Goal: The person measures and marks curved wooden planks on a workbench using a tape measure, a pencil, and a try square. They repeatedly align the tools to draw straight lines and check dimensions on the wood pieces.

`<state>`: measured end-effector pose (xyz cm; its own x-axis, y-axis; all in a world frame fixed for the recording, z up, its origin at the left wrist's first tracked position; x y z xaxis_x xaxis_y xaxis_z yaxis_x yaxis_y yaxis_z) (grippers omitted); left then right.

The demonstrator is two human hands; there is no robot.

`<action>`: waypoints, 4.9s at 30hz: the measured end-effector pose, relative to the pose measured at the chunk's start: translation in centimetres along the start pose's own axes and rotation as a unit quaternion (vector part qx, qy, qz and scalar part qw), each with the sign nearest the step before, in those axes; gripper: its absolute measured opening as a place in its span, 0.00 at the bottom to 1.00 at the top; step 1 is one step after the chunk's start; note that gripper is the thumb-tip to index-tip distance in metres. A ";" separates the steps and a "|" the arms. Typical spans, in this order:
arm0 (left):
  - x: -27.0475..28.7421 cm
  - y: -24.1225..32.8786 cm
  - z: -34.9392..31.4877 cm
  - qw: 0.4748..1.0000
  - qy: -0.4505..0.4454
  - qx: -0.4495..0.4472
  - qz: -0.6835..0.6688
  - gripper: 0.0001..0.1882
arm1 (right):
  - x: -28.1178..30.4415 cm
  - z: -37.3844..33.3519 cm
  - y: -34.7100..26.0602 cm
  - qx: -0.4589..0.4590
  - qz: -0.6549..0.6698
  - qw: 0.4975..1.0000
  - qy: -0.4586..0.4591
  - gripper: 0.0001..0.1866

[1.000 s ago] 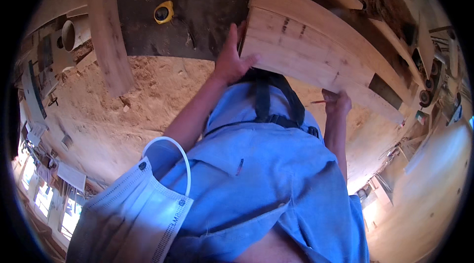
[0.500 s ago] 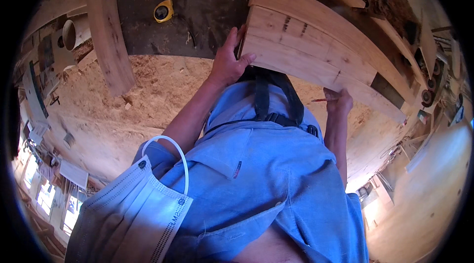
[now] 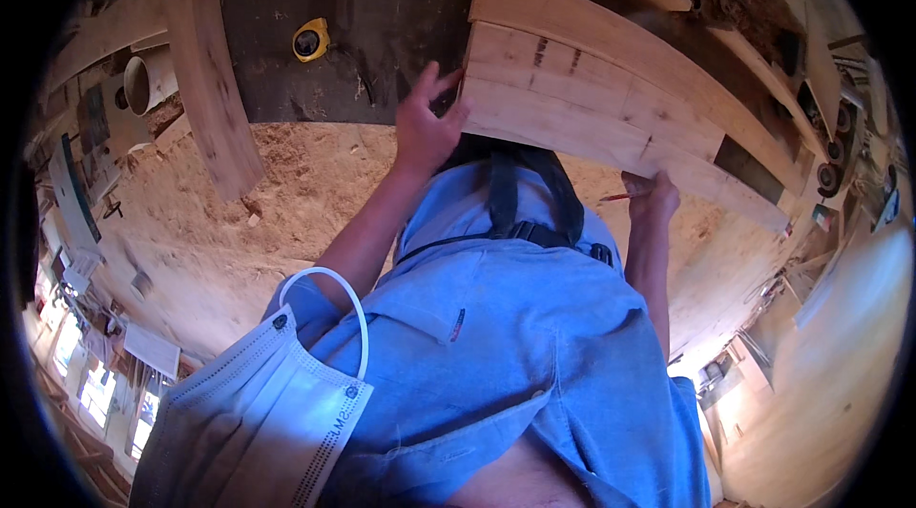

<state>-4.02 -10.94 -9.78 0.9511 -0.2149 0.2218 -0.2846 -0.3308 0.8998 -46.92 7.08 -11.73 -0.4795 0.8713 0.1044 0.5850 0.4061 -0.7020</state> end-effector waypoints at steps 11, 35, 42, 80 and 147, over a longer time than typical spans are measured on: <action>-1.1 4.7 4.4 0.996 0.045 -0.078 -0.027 0.47 | 1.6 -2.2 -1.4 -0.098 -0.344 0.932 -0.065 0.22; -1.7 1.8 5.7 0.996 0.035 -0.073 0.025 0.46 | -24.7 2.6 -13.6 0.410 -0.710 0.546 -0.170 0.18; -1.6 1.8 5.8 0.996 0.044 -0.074 0.024 0.47 | -24.7 3.7 -13.7 0.397 -0.705 0.555 -0.193 0.18; 10.1 7.6 9.8 0.933 0.264 -0.159 0.184 0.27 | -22.4 -6.1 -13.9 0.568 -0.555 0.583 -0.172 0.17; -1.3 -0.6 10.8 0.968 -0.241 0.069 -0.003 0.10 | -21.0 -20.6 20.3 -0.015 -0.125 0.984 -0.129 0.13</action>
<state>-6.44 -20.42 -14.68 0.7957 -0.6055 -0.0144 -0.3240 -0.4456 0.8345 -11.50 2.73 -13.69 -0.7591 0.6453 0.0859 0.4449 0.6106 -0.6552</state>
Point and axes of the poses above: each hand's wrist, its own z-axis towards the middle knuckle, its own x-axis out of the back of the hand, y = z × x, the point moved 10 cm from there along z, towards the middle knuckle
